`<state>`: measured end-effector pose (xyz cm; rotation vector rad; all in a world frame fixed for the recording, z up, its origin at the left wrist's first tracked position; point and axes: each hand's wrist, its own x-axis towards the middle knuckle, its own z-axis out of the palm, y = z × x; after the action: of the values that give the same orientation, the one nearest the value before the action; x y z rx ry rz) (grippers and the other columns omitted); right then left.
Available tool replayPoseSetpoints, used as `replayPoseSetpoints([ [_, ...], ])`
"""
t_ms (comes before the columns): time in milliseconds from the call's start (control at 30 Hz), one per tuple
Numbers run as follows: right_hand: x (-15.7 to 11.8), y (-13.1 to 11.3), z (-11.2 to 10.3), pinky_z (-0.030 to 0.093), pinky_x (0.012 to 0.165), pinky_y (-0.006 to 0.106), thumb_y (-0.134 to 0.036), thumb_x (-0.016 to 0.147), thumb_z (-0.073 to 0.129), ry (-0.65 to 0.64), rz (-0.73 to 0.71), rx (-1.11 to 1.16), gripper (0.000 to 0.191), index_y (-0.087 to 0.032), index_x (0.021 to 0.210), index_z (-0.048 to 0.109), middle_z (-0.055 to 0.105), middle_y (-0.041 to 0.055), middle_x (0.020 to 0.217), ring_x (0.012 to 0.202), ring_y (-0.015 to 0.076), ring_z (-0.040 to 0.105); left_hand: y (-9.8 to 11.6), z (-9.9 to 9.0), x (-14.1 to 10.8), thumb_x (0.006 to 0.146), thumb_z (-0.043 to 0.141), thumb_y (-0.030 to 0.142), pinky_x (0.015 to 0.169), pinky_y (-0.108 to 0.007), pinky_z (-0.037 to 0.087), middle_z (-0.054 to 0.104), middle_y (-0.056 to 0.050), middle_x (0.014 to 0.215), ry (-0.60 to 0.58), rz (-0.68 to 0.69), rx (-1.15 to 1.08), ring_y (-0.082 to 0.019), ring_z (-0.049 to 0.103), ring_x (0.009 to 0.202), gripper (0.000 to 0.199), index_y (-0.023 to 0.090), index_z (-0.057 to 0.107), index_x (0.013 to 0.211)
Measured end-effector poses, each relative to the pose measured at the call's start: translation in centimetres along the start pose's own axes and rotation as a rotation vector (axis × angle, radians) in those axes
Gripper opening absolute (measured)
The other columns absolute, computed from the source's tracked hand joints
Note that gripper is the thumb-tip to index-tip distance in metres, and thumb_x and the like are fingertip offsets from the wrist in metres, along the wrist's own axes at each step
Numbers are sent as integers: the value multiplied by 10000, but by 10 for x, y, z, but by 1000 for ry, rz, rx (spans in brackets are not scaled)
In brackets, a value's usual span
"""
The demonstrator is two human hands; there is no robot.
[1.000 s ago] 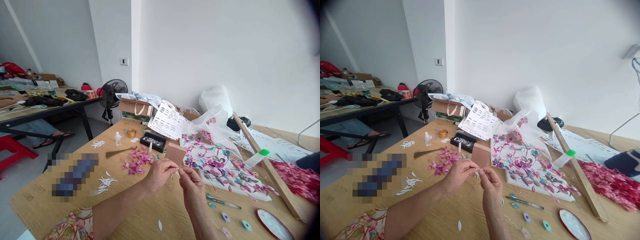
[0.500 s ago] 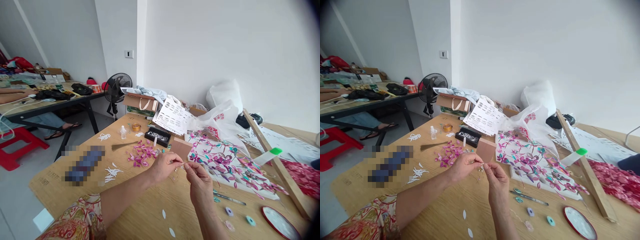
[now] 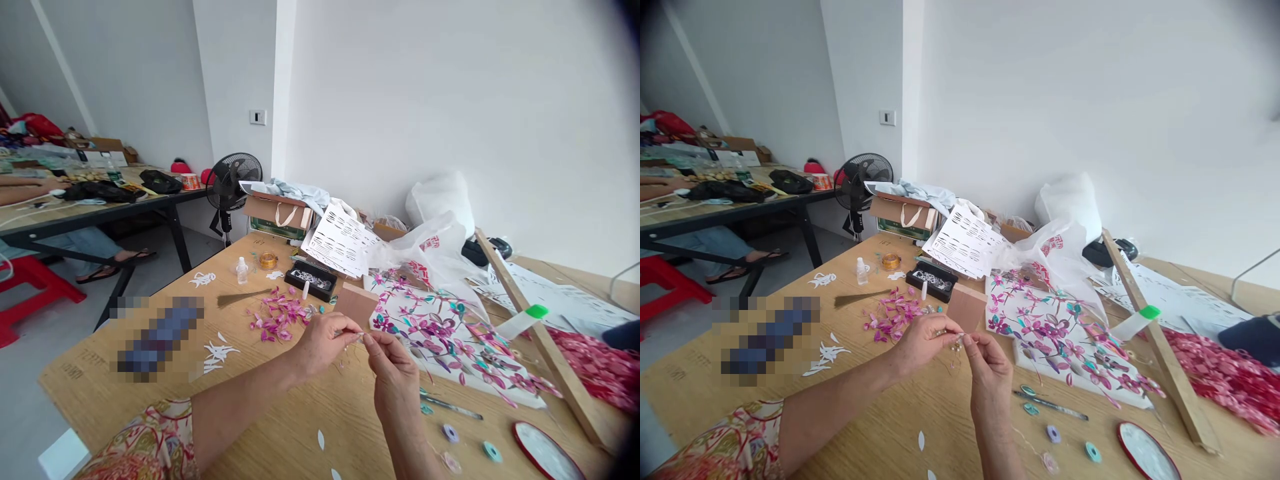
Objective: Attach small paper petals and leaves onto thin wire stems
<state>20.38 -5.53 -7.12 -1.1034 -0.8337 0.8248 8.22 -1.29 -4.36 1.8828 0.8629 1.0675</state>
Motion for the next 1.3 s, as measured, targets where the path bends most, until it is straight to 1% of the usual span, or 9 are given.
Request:
replayPoseSetpoints([
  [100,1,1,0,276,460,214,-335,596,714,8,-1,-3,185,-188,671,629,550,-42,534,520,98,436,-1,1,0,734,576,178,666,-203,421,648,-23,765,-8,-63,-94,-126,573,732,101,149,661,781],
  [167,1,1,0,279,464,214,-337,599,711,10,-4,-7,182,-190,671,631,545,-45,530,522,96,434,0,1,0,740,571,200,667,-202,421,646,-27,774,-21,-74,-119,-128,571,744,117,141,655,797],
  [300,0,0,1,283,462,216,-345,598,708,5,-11,-13,184,-188,656,630,536,-46,524,516,96,429,2,0,-1,733,585,213,644,-192,412,637,-25,741,-10,-56,-87,-118,559,714,110,131,652,764],
  [400,-1,-2,2,283,453,216,-346,591,710,3,-15,-15,190,-186,653,629,539,-42,528,510,97,427,0,0,-1,728,590,189,636,-191,407,631,-16,708,14,-52,-55,-112,552,688,82,139,654,728],
  [600,-2,-5,3,274,437,213,-346,589,709,5,-23,-22,191,-185,654,630,536,-38,528,497,95,421,-3,1,0,740,587,210,647,-202,408,627,-10,704,23,-32,-7,-114,552,688,90,157,655,716],
  [767,-2,-3,1,274,435,217,-349,598,705,2,-30,-40,192,-183,659,630,543,-29,546,504,102,427,2,1,-1,737,587,188,630,-201,398,613,-4,674,31,-20,17,-112,540,668,74,153,645,706],
  [967,-2,-1,3,272,434,207,-371,615,690,-22,-36,-71,208,-188,668,608,516,-46,519,480,90,402,7,0,-2,739,571,153,622,-199,384,597,4,651,34,-32,21,-105,525,649,96,148,629,663],
  [1133,-4,0,4,272,419,200,-424,674,627,-55,-68,-141,243,-188,694,571,470,-56,499,451,84,369,7,-1,-2,740,569,145,621,-199,380,581,6,655,38,-19,9,-101,516,648,89,138,616,665],
  [1300,-6,5,5,300,427,213,-429,724,564,-87,-157,-319,247,-184,694,570,488,-38,515,453,99,388,3,-3,0,757,538,128,651,-202,388,555,-4,709,61,52,70,-106,511,697,120,147,603,657],
])
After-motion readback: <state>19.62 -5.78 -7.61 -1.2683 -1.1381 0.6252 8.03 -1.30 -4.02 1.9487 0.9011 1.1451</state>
